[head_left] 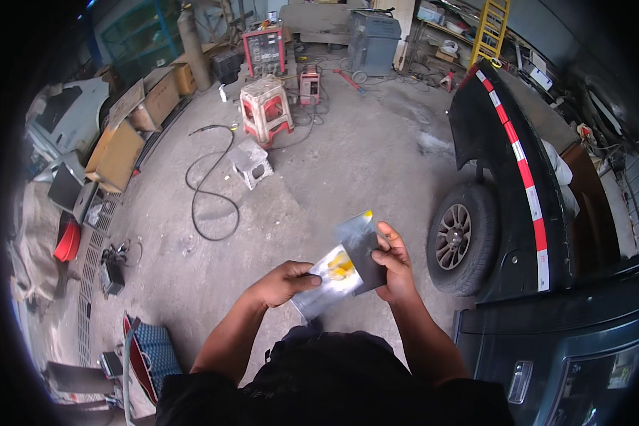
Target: The person mixes a beige paste with a hardener in a bucket, then uses a metal spreader to apply the filler to a damaged area on the rear tailgate of a dark green pickup truck. The person repeatedly scoops filler and spreads it over the existing patch to build up the surface.
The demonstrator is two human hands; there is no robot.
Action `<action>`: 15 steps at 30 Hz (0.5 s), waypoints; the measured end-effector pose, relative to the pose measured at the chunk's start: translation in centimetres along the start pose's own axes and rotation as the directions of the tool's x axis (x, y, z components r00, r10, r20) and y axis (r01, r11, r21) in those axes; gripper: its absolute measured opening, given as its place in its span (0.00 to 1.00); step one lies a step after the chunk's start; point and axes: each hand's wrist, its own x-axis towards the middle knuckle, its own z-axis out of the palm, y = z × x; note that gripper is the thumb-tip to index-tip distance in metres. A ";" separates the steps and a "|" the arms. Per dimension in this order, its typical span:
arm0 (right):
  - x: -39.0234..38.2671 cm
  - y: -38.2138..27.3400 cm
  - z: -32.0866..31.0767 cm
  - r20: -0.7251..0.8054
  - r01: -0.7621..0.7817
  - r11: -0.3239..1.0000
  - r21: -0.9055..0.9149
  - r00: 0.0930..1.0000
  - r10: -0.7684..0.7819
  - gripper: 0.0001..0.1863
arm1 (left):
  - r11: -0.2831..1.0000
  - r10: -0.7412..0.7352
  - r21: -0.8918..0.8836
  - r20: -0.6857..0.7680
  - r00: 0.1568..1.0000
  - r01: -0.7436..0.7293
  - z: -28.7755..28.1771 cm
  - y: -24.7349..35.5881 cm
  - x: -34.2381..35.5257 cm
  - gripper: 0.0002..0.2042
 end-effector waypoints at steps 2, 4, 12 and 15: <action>2.6 -1.4 -0.3 -0.048 0.059 0.998 0.023 0.997 -0.058 0.31 | 0.988 -0.022 -0.156 -0.052 0.998 0.014 -2.0 1.6 2.1 0.12; 5.5 -3.2 -0.3 -0.099 0.125 0.991 0.039 0.988 -0.121 0.31 | 0.974 -0.038 -0.226 -0.159 0.987 0.002 -4.2 2.4 4.7 0.12; 17.2 -5.1 -4.4 0.083 0.471 0.630 -0.618 0.835 -0.543 0.32 | 0.781 0.114 -0.506 -0.462 0.880 -0.367 -3.0 4.9 18.9 0.09; 21.4 -5.2 -5.8 0.157 0.509 0.621 -0.596 0.833 -0.531 0.32 | 0.745 0.098 -0.525 -0.523 0.847 -0.410 -1.1 8.2 24.3 0.08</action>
